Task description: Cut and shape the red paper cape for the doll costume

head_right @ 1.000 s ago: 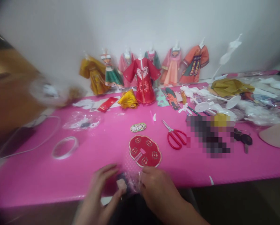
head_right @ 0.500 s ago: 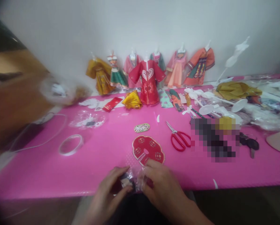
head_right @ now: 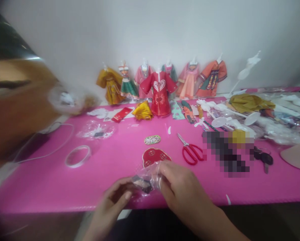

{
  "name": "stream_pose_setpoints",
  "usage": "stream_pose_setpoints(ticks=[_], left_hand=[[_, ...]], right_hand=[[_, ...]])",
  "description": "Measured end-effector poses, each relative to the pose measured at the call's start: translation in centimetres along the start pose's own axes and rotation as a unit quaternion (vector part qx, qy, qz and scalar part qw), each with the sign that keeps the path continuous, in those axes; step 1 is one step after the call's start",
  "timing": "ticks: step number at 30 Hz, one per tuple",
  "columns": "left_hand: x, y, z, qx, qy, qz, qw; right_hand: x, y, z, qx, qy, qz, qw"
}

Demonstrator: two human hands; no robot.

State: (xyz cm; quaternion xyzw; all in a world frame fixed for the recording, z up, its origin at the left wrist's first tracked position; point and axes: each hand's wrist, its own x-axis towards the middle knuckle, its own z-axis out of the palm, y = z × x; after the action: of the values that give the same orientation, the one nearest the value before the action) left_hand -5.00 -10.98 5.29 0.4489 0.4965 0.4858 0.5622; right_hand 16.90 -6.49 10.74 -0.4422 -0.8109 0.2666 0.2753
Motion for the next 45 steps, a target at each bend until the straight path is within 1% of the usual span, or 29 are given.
stream_pose_setpoints(ticks=[2,3,6,8,12,17,21,24,27,30,32,34,37,39,40,42,45], left_hand=[[0.2,0.3,0.4,-0.045,-0.014,-0.011,0.999],[0.4,0.4,0.6,-0.055,-0.011,-0.020,0.998],[0.8,0.1,1.0,-0.053,0.029,-0.047,0.997],[1.0,-0.4,1.0,-0.049,0.044,-0.058,0.996],[1.1,-1.1,0.7,-0.050,0.060,-0.054,0.995],[1.3,-0.5,0.6,-0.036,0.069,-0.052,0.996],[1.5,0.1,0.7,-0.034,0.062,-0.056,0.996],[1.6,0.0,0.6,-0.025,0.063,-0.061,0.996],[1.7,-0.3,0.6,-0.023,0.065,-0.052,0.996],[1.7,-0.4,0.6,-0.020,0.042,-0.047,0.998],[1.7,-0.2,0.5,-0.017,0.016,-0.039,0.999],[1.8,0.4,0.5,0.004,-0.001,-0.016,1.000],[2.0,1.5,0.5,0.068,0.010,0.043,0.997],[2.2,2.1,0.6,0.090,0.019,0.071,0.993],[2.3,2.3,0.6,0.088,0.016,0.072,0.993],[2.6,2.4,0.6,0.080,0.009,0.052,0.995],[3.0,2.1,0.4,0.084,0.017,0.036,0.996]], right_hand=[[0.1,0.0,0.2,0.014,-0.008,-0.008,1.000],[0.1,0.0,0.4,0.020,-0.009,-0.013,1.000],[0.2,0.3,0.7,0.019,0.006,-0.024,1.000],[0.3,0.4,0.8,0.013,0.017,-0.028,0.999],[0.3,0.5,1.0,0.023,0.050,-0.032,0.998],[0.3,0.3,1.4,0.022,0.092,-0.036,0.995],[0.2,0.4,1.5,0.002,0.123,-0.066,0.990],[0.2,0.5,1.4,-0.025,0.156,-0.089,0.983],[0.2,0.6,1.3,-0.039,0.190,-0.070,0.978],[0.3,0.6,1.3,-0.040,0.182,-0.046,0.981],[0.3,0.5,1.2,-0.039,0.167,-0.048,0.984],[0.3,0.4,1.0,-0.026,0.150,-0.052,0.987],[0.4,0.2,0.7,0.000,0.128,-0.056,0.990],[0.6,0.1,0.6,0.018,0.119,-0.058,0.991],[0.7,0.1,0.6,0.024,0.116,-0.056,0.991],[1.0,0.0,0.5,0.033,0.112,-0.049,0.992],[1.3,0.0,0.3,0.043,0.134,-0.048,0.989]])
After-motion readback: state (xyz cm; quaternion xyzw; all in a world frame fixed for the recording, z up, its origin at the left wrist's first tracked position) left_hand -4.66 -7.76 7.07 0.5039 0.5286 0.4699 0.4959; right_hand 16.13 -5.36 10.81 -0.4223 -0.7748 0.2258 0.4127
